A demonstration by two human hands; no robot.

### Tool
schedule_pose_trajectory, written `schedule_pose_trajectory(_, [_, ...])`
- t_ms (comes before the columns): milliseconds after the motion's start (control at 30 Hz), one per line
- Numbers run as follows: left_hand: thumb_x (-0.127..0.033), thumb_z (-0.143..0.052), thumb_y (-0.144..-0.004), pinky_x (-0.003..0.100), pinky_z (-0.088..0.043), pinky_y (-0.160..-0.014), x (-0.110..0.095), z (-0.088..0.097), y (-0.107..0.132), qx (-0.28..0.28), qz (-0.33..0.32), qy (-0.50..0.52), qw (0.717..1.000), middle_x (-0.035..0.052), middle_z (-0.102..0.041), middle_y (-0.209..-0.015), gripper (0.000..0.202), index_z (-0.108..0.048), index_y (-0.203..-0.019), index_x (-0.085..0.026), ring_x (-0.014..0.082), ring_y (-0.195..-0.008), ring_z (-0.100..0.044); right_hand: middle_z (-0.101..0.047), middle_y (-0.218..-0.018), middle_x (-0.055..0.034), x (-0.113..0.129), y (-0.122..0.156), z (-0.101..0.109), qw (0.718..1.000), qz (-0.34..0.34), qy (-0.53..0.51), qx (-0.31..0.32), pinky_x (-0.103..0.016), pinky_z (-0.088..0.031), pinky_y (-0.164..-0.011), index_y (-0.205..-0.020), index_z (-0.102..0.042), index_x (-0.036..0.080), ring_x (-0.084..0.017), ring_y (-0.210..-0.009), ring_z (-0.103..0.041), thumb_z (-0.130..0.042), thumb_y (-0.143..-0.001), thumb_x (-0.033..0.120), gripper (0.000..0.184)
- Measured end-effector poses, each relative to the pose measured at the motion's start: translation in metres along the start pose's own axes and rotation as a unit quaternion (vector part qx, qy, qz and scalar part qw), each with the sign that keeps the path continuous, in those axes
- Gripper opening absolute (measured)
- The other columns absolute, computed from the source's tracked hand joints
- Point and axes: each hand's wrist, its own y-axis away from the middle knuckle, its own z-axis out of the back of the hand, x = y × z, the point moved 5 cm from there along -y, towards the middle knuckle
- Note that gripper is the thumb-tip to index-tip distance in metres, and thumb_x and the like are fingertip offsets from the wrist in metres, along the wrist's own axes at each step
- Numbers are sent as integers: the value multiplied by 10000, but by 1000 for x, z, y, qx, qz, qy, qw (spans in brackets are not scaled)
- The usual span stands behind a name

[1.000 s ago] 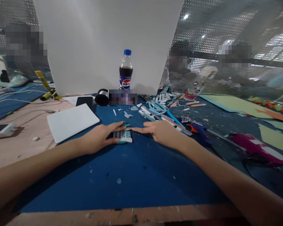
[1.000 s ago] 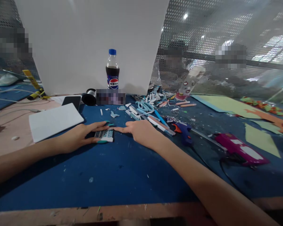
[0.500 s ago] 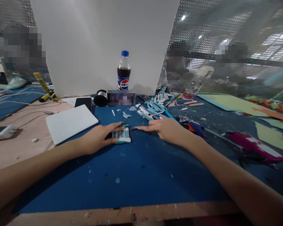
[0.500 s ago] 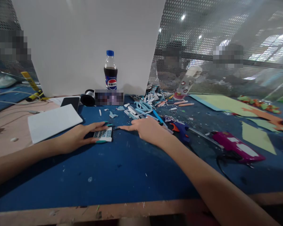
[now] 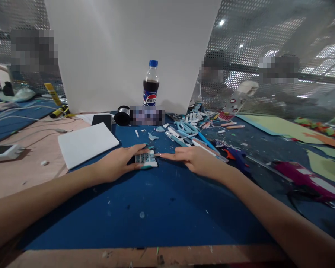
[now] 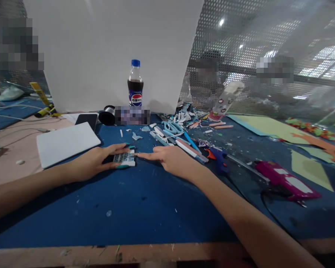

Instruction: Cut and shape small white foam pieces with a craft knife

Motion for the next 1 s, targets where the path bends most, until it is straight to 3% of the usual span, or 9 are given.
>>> schedule_pose_trajectory(600, [-321,-447,-886,335,-445,-810,-1,2,0,13,27,11,999,65,-417,-1357,532,-234,-1364,-227,261,-1082,-525,-482,-723,-22,1,1,-4,1000,13,6,18,-232,-267,-517,-1345,-344,339,-115,-584,-386,-291,-789,-4,655])
schedule_pose_trajectory(1000, [-342,-444,-886,333,-422,-860,3,0,0,3,18,7,1000,53,-426,-1351,540,-228,-1366,-227,251,-1124,-503,-506,-717,-17,6,2,-2,999,-6,38,25,-219,-253,-501,-1359,-298,356,-114,-569,-394,-311,-803,13,653])
